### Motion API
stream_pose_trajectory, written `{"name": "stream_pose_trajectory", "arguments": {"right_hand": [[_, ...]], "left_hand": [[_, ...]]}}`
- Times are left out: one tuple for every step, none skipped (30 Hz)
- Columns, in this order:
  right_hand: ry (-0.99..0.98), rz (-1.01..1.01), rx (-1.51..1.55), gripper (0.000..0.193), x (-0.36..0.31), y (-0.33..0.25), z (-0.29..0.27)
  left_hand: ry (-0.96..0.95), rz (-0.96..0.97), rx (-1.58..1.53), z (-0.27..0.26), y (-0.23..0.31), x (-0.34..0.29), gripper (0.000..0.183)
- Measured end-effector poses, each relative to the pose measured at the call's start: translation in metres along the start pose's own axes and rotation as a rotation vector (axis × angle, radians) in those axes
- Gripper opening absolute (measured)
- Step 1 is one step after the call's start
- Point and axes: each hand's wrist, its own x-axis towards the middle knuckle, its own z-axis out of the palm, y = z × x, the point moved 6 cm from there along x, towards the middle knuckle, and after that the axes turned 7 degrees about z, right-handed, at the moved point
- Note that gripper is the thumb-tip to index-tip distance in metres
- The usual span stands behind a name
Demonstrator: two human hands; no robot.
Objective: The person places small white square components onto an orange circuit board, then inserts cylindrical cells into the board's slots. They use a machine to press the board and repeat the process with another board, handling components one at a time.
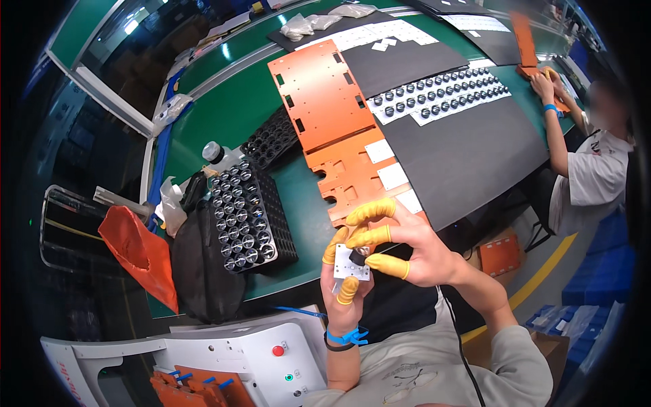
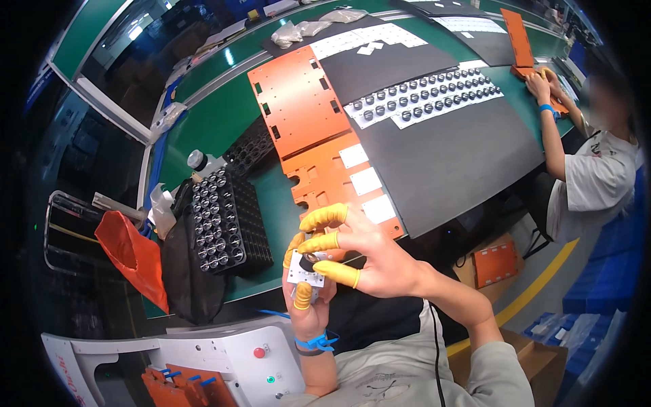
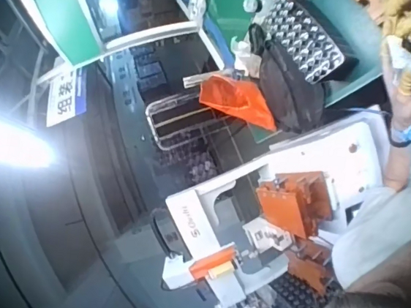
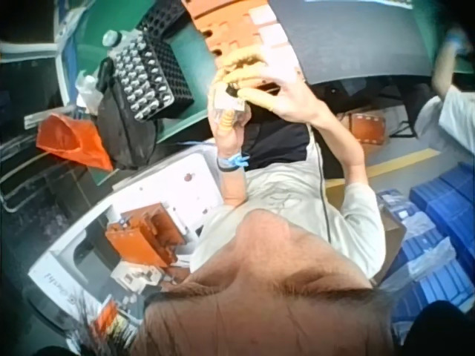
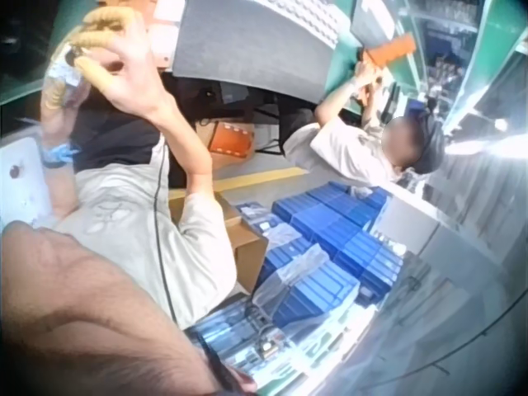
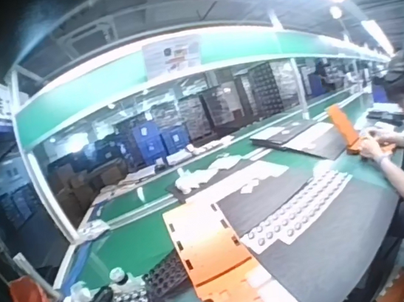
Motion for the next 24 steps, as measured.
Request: {"name": "stream_pose_trajectory", "arguments": {"right_hand": [[-0.017,0.022,0.047,0.029,-0.002,0.005,-0.002],[-0.040,0.042,0.095,0.030,-0.002,0.008,-0.003],[-0.036,0.024,0.049,0.029,-0.003,0.008,-0.005],[-0.034,0.005,0.003,0.029,-0.004,0.008,-0.006],[-0.025,-0.013,-0.043,0.029,-0.006,0.007,-0.007],[-0.033,-0.027,-0.043,0.029,-0.009,0.013,-0.007],[-0.038,-0.010,-0.004,0.029,-0.010,0.016,-0.007],[-0.044,0.008,0.034,0.028,-0.011,0.019,-0.006],[-0.049,0.026,0.072,0.028,-0.012,0.020,-0.005],[-0.036,0.061,0.096,0.028,-0.014,0.021,-0.006],[-0.028,0.093,0.125,0.027,-0.015,0.023,-0.007],[-0.018,0.126,0.154,0.027,-0.016,0.025,-0.007],[0.005,0.091,0.034,0.026,-0.017,0.023,-0.009],[0.033,0.059,-0.088,0.026,-0.018,0.020,-0.011],[0.061,0.026,-0.211,0.026,-0.019,0.017,-0.012],[0.058,0.005,-0.274,0.026,-0.018,0.014,-0.011],[0.058,-0.014,-0.339,0.027,-0.019,0.011,-0.010],[0.057,-0.032,-0.403,0.027,-0.019,0.008,-0.009],[0.054,-0.001,-0.381,0.027,-0.019,0.007,-0.010],[0.049,0.032,-0.359,0.027,-0.019,0.007,-0.010],[0.044,0.064,-0.336,0.027,-0.018,0.008,-0.011],[0.007,0.077,-0.290,0.027,-0.018,0.012,-0.011],[-0.030,0.089,-0.244,0.027,-0.018,0.017,-0.012],[-0.067,0.100,-0.197,0.027,-0.017,0.021,-0.014]], "left_hand": [[0.004,0.008,0.021,0.002,-0.002,0.000,0.083],[-0.037,0.048,0.041,0.001,-0.006,0.002,0.079],[-0.044,0.038,0.043,0.000,-0.012,0.001,0.078],[-0.051,0.030,0.046,0.000,-0.017,-0.001,0.078],[-0.061,0.017,0.049,0.002,-0.019,-0.002,0.077],[-0.034,-0.012,0.044,0.003,-0.022,-0.004,0.079],[-0.048,-0.013,0.050,0.005,-0.023,-0.004,0.074],[-0.062,-0.014,0.055,0.007,-0.023,-0.004,0.069],[-0.076,-0.015,0.060,0.009,-0.024,-0.004,0.065],[-0.062,0.023,0.113,0.009,-0.022,-0.003,0.067],[-0.044,0.063,0.170,0.008,-0.020,-0.003,0.069],[-0.028,0.104,0.227,0.008,-0.017,-0.002,0.071],[-0.019,0.166,0.290,0.008,-0.013,0.001,0.073],[-0.016,0.225,0.349,0.012,-0.009,0.005,0.075],[-0.012,0.242,0.344,0.012,-0.007,0.004,0.075],[-0.009,0.260,0.339,0.012,-0.005,0.004,0.075],[-0.008,0.276,0.333,0.013,-0.004,0.004,0.076],[-0.025,0.300,0.338,0.014,-0.003,0.004,0.074],[-0.042,0.325,0.343,0.016,-0.001,0.003,0.073],[-0.043,0.339,0.356,0.015,-0.001,0.003,0.071],[-0.044,0.353,0.370,0.014,0.000,0.003,0.069],[-0.045,0.368,0.384,0.013,0.001,0.003,0.068],[-0.053,0.339,0.411,0.010,0.000,0.002,0.067],[-0.061,0.311,0.439,0.007,-0.001,0.000,0.067]]}}
